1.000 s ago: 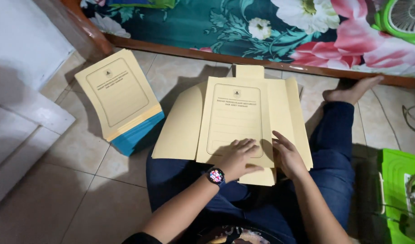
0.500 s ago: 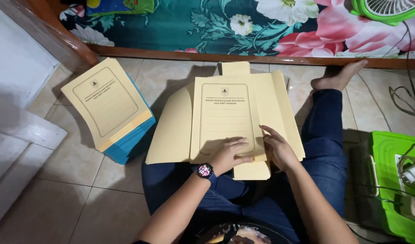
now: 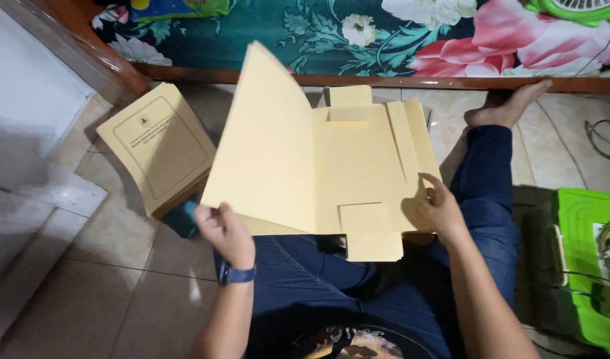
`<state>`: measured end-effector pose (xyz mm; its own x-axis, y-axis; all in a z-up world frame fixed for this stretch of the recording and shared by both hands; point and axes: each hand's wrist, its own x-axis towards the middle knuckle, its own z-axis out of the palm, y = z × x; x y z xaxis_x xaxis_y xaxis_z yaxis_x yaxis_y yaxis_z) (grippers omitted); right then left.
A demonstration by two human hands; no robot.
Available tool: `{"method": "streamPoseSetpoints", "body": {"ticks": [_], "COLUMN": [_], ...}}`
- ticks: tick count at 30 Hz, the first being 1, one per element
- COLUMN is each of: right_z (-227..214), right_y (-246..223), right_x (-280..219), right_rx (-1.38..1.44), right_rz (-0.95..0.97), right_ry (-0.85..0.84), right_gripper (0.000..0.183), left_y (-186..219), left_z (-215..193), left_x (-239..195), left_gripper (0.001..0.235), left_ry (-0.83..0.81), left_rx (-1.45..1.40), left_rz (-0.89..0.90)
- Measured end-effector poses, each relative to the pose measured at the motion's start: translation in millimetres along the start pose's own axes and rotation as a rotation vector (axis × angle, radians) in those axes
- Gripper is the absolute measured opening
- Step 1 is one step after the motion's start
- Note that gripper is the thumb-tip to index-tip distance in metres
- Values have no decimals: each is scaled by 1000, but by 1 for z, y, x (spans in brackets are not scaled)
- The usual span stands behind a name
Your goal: Unfolding and smoothing out yellow paper folders on the floor to prepare them for use.
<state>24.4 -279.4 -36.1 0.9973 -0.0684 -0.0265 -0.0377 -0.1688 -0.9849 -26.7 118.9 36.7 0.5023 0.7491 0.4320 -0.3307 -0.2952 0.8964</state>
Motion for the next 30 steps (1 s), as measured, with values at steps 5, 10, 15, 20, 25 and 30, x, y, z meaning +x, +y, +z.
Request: {"method": "streamPoseSetpoints", "body": {"ticks": [5, 10, 15, 20, 25, 30], "right_z": [4, 2, 0, -1, 0, 4], "right_y": [-12, 0, -4, 2, -4, -8], "right_x": [-2, 5, -1, 2, 1, 0], "right_rx": [-69, -73, -65, -71, -107, -141], "right_rz": [49, 34, 27, 15, 30, 59], "right_ry": [65, 75, 103, 87, 84, 85], "right_gripper": [70, 67, 67, 67, 70, 71], "left_y": [31, 48, -15, -48, -53, -49], "left_z": [-20, 16, 52, 78, 86, 84], "left_x": [2, -21, -34, -43, -36, -31], "left_gripper": [63, 33, 35, 42, 46, 52], "left_ry": [100, -374, -866, -1086, -1170, -1189], "left_rx": [117, 267, 383, 625, 732, 806], "left_rz": [338, 473, 563, 541, 499, 467]}}
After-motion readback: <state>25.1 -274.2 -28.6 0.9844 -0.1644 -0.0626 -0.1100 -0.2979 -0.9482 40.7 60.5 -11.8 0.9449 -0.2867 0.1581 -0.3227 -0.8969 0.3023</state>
